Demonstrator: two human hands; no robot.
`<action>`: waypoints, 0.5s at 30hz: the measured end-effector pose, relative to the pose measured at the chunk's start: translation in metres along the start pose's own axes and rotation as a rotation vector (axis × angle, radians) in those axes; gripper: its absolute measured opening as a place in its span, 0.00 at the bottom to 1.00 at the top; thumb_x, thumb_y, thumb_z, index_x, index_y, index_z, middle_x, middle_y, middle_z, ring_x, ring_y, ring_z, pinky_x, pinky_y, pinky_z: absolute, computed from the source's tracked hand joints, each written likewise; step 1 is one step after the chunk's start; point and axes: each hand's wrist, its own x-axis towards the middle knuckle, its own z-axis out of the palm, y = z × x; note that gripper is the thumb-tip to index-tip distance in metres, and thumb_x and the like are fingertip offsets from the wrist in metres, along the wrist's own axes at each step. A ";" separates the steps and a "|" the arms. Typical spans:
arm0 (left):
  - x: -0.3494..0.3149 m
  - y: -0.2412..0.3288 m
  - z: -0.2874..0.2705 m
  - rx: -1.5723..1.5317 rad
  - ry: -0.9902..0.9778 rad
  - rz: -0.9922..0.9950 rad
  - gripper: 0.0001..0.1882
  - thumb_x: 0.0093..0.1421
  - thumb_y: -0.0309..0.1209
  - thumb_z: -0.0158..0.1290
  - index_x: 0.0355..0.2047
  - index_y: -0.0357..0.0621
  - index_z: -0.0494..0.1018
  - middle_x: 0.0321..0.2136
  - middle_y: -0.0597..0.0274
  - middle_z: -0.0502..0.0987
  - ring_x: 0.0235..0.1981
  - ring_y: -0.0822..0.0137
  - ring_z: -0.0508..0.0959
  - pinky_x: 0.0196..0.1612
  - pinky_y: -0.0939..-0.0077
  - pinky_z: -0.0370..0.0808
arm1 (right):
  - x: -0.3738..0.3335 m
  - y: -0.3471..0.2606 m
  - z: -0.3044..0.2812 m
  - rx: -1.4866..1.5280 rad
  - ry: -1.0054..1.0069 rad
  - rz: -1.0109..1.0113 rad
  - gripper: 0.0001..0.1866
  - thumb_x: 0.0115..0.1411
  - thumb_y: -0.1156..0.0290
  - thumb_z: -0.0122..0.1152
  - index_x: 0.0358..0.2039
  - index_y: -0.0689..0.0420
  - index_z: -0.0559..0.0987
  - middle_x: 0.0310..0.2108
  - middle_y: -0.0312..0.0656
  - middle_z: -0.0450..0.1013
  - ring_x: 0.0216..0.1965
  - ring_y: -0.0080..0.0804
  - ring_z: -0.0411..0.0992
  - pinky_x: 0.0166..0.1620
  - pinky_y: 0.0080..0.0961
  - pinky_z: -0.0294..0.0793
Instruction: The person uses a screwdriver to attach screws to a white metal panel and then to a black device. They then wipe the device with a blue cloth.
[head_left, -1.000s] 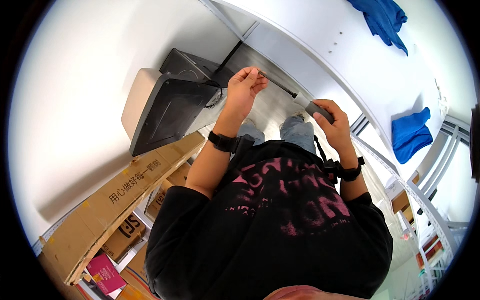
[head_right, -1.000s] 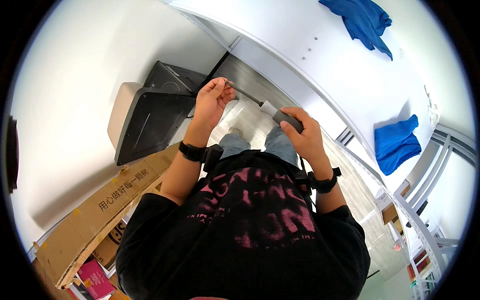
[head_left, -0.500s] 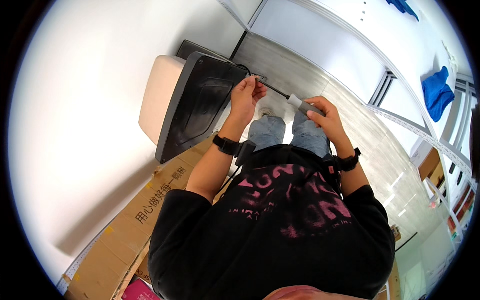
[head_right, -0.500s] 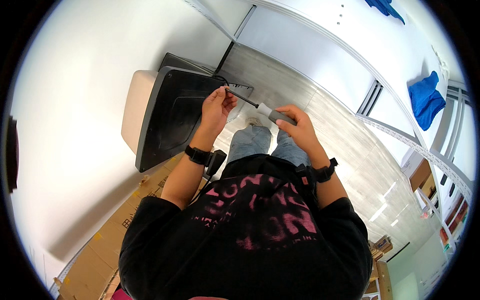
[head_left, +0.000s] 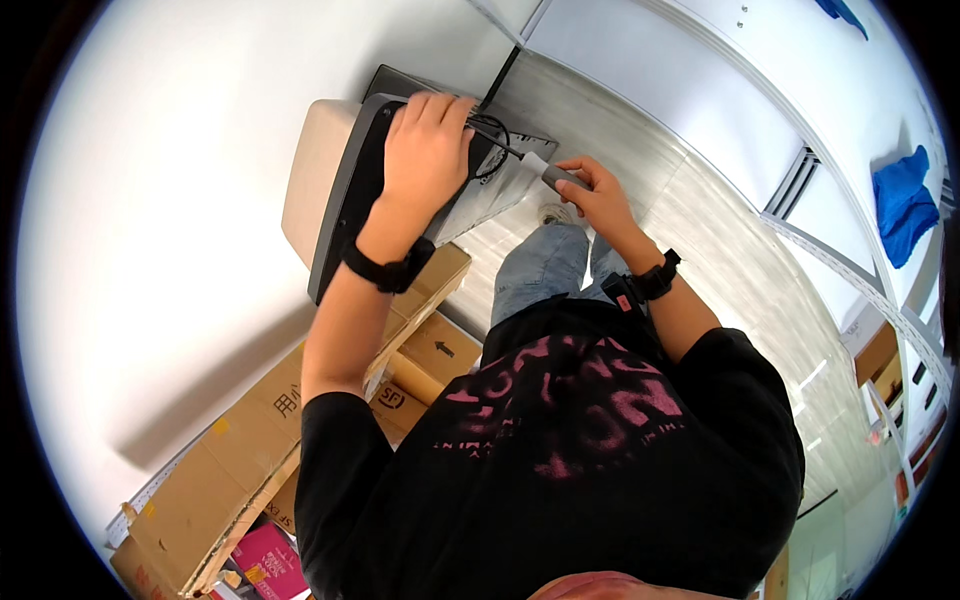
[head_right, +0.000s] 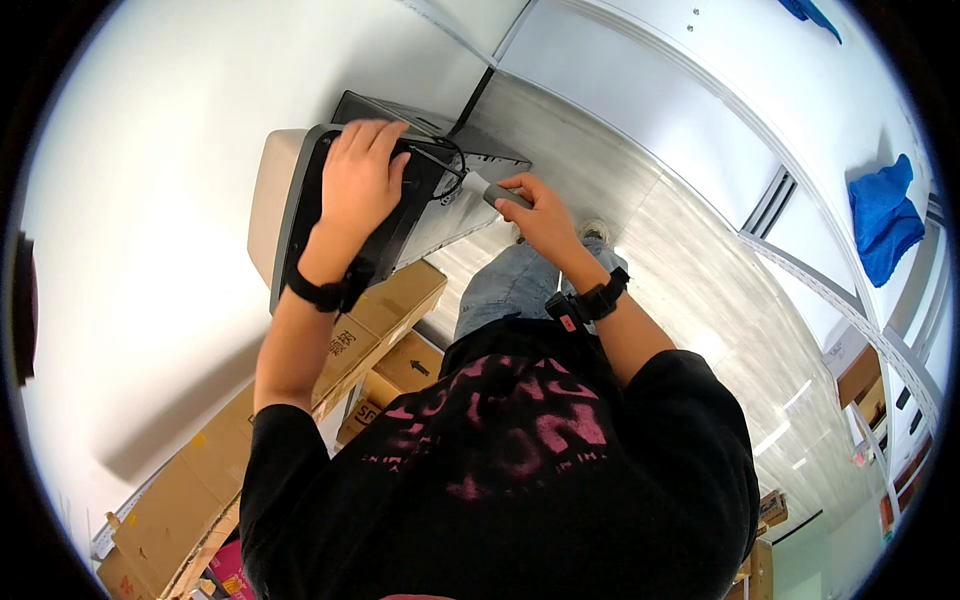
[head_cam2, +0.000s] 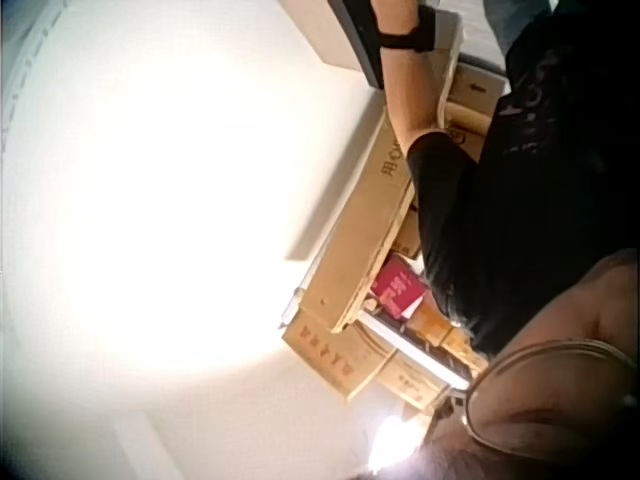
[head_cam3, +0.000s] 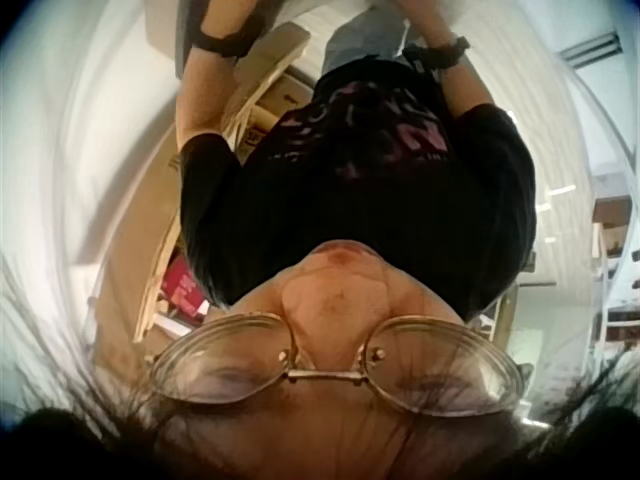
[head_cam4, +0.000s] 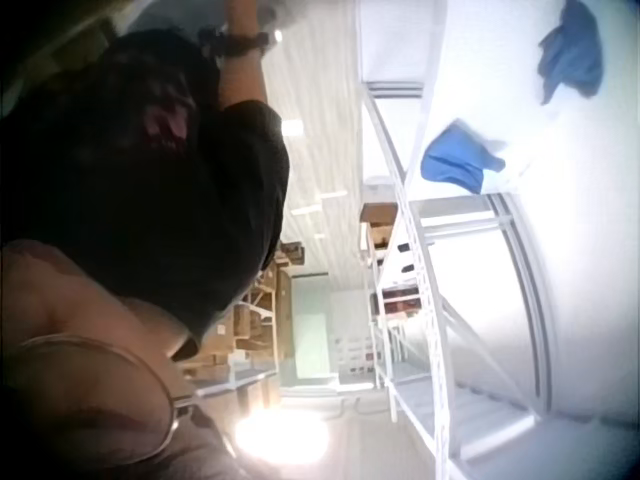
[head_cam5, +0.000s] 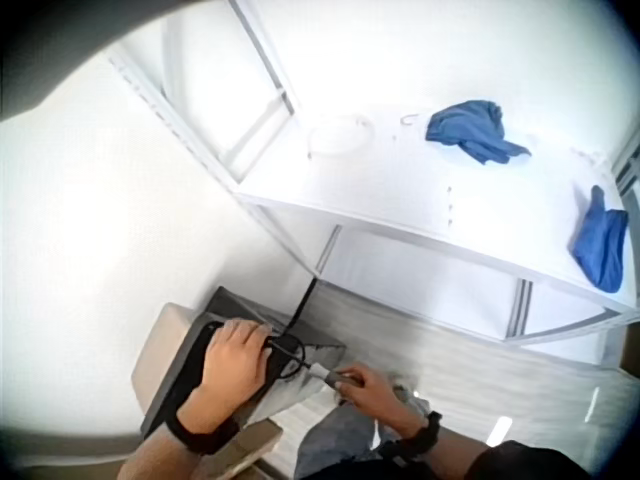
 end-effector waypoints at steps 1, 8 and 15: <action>0.008 -0.001 -0.002 0.113 -0.045 0.033 0.15 0.48 0.28 0.60 0.38 0.42 0.74 0.34 0.60 0.76 0.39 0.58 0.75 0.42 0.64 0.72 | 0.000 -0.003 0.000 0.010 -0.015 0.008 0.15 0.58 0.67 0.60 0.45 0.55 0.74 0.26 0.33 0.72 0.25 0.17 0.65 0.26 0.17 0.62; 0.049 -0.018 -0.001 0.548 -0.762 -0.156 0.07 0.51 0.31 0.56 0.30 0.45 0.79 0.31 0.58 0.80 0.36 0.60 0.80 0.37 0.67 0.76 | -0.001 -0.003 0.011 0.001 -0.001 -0.049 0.15 0.57 0.67 0.60 0.45 0.55 0.74 0.27 0.36 0.73 0.28 0.20 0.68 0.30 0.22 0.67; 0.050 -0.027 0.020 0.509 -0.799 -0.162 0.08 0.52 0.28 0.51 0.25 0.47 0.80 0.27 0.57 0.81 0.33 0.59 0.82 0.32 0.69 0.77 | -0.002 -0.017 0.024 -0.219 0.103 -0.121 0.18 0.54 0.63 0.62 0.44 0.54 0.74 0.30 0.43 0.75 0.31 0.37 0.74 0.36 0.31 0.70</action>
